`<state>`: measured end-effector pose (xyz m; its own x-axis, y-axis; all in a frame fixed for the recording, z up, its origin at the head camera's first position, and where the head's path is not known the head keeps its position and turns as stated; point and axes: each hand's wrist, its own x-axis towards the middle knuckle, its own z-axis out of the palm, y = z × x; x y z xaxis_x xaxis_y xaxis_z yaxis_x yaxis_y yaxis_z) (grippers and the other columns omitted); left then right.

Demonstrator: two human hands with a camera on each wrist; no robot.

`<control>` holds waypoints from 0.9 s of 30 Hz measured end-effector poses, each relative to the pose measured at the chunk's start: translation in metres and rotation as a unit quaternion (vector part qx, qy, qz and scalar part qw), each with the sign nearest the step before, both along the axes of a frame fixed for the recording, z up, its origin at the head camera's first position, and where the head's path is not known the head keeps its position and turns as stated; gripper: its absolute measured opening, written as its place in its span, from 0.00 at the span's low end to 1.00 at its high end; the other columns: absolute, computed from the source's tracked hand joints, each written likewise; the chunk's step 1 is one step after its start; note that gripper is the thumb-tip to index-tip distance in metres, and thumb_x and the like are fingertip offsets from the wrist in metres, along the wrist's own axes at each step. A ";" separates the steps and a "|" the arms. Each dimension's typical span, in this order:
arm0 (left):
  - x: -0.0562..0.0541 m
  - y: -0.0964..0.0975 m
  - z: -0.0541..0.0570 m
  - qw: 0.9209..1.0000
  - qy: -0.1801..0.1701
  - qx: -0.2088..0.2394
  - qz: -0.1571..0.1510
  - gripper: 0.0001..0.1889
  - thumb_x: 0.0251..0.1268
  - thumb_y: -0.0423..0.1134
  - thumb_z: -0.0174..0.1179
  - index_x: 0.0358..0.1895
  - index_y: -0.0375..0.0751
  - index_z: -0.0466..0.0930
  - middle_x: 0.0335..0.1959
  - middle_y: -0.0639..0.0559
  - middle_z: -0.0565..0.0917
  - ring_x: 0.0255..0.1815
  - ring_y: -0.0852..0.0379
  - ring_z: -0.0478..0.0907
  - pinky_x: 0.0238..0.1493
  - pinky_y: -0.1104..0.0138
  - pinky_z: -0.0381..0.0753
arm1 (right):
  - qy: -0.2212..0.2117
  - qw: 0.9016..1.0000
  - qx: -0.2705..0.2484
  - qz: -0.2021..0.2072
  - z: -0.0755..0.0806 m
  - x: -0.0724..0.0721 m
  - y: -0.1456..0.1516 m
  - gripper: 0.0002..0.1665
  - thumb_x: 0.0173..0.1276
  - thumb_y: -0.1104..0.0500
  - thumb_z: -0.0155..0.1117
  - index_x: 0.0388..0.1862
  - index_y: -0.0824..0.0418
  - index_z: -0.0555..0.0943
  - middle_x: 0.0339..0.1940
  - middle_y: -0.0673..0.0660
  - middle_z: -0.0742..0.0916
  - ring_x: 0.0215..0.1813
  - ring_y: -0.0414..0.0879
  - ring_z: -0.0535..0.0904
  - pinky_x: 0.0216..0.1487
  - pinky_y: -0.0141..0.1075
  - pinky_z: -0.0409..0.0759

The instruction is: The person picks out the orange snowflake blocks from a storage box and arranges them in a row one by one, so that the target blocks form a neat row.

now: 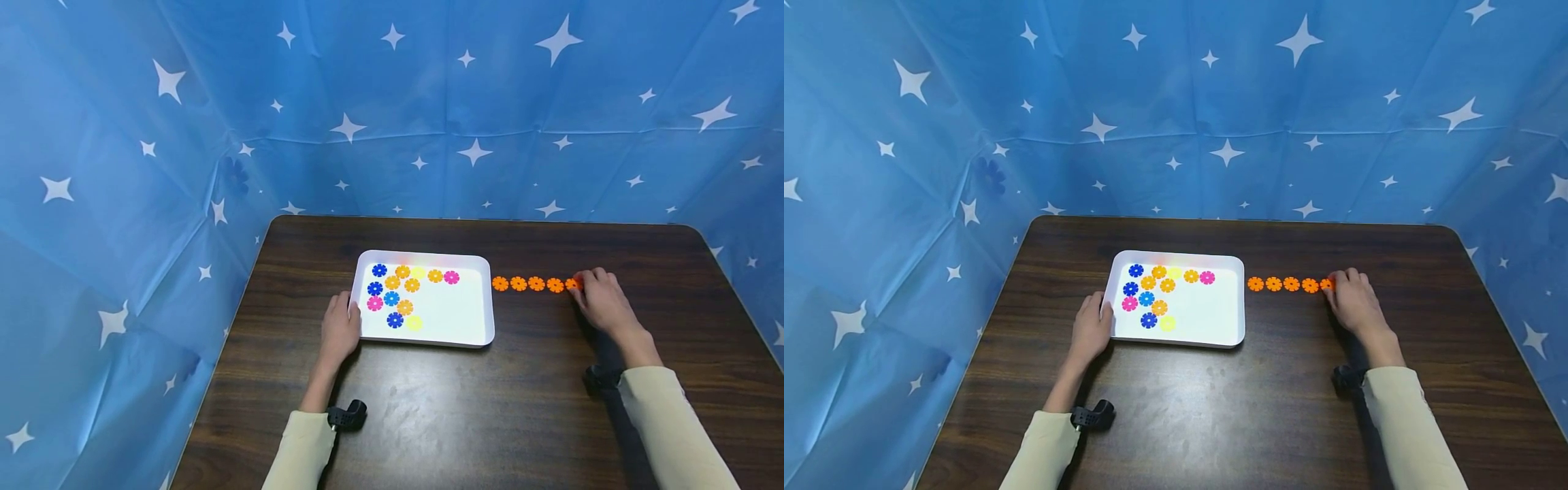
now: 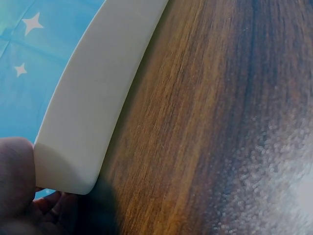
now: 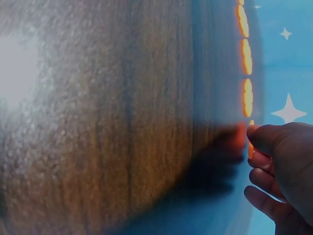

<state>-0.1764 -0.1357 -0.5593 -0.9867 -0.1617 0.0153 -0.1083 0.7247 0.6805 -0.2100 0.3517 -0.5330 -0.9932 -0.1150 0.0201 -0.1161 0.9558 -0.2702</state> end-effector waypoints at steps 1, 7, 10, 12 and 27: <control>0.000 0.000 0.000 1.000 0.000 0.000 -0.001 0.19 0.80 0.40 0.45 0.62 0.31 0.74 0.53 0.33 0.79 0.55 0.35 0.79 0.58 0.45 0.77 | -0.001 1.000 0.001 -0.001 -0.001 0.000 0.000 0.21 0.79 0.60 0.54 0.57 0.79 0.73 0.53 0.77 0.75 0.55 0.71 0.69 0.58 0.64 0.72; 0.000 0.001 0.002 1.000 0.002 -0.001 -0.003 0.19 0.80 0.40 0.45 0.61 0.31 0.74 0.52 0.34 0.80 0.54 0.36 0.79 0.57 0.45 0.77 | -0.006 1.000 -0.006 -0.018 -0.004 0.000 0.001 0.22 0.79 0.60 0.54 0.58 0.79 0.73 0.54 0.76 0.74 0.55 0.71 0.68 0.57 0.64 0.72; 0.000 0.001 0.002 1.000 0.005 0.002 -0.003 0.19 0.80 0.40 0.45 0.61 0.31 0.75 0.52 0.33 0.80 0.53 0.36 0.79 0.57 0.45 0.77 | -0.008 1.000 -0.012 -0.020 -0.004 0.000 0.001 0.22 0.80 0.59 0.54 0.58 0.79 0.73 0.54 0.76 0.74 0.55 0.70 0.68 0.56 0.64 0.72; 0.000 0.000 0.002 1.000 0.004 0.004 -0.003 0.19 0.80 0.40 0.45 0.61 0.31 0.74 0.52 0.33 0.80 0.53 0.36 0.79 0.56 0.45 0.77 | -0.009 1.000 -0.013 -0.019 -0.004 0.000 0.001 0.22 0.80 0.59 0.54 0.59 0.79 0.73 0.54 0.76 0.74 0.56 0.70 0.67 0.56 0.64 0.72; 0.000 0.000 0.001 1.000 0.004 0.012 0.001 0.19 0.80 0.40 0.46 0.62 0.31 0.75 0.52 0.33 0.80 0.53 0.36 0.80 0.56 0.45 0.77 | 0.006 1.000 -0.020 -0.017 0.000 0.006 0.002 0.23 0.79 0.59 0.55 0.59 0.80 0.73 0.53 0.77 0.75 0.54 0.70 0.68 0.54 0.63 0.72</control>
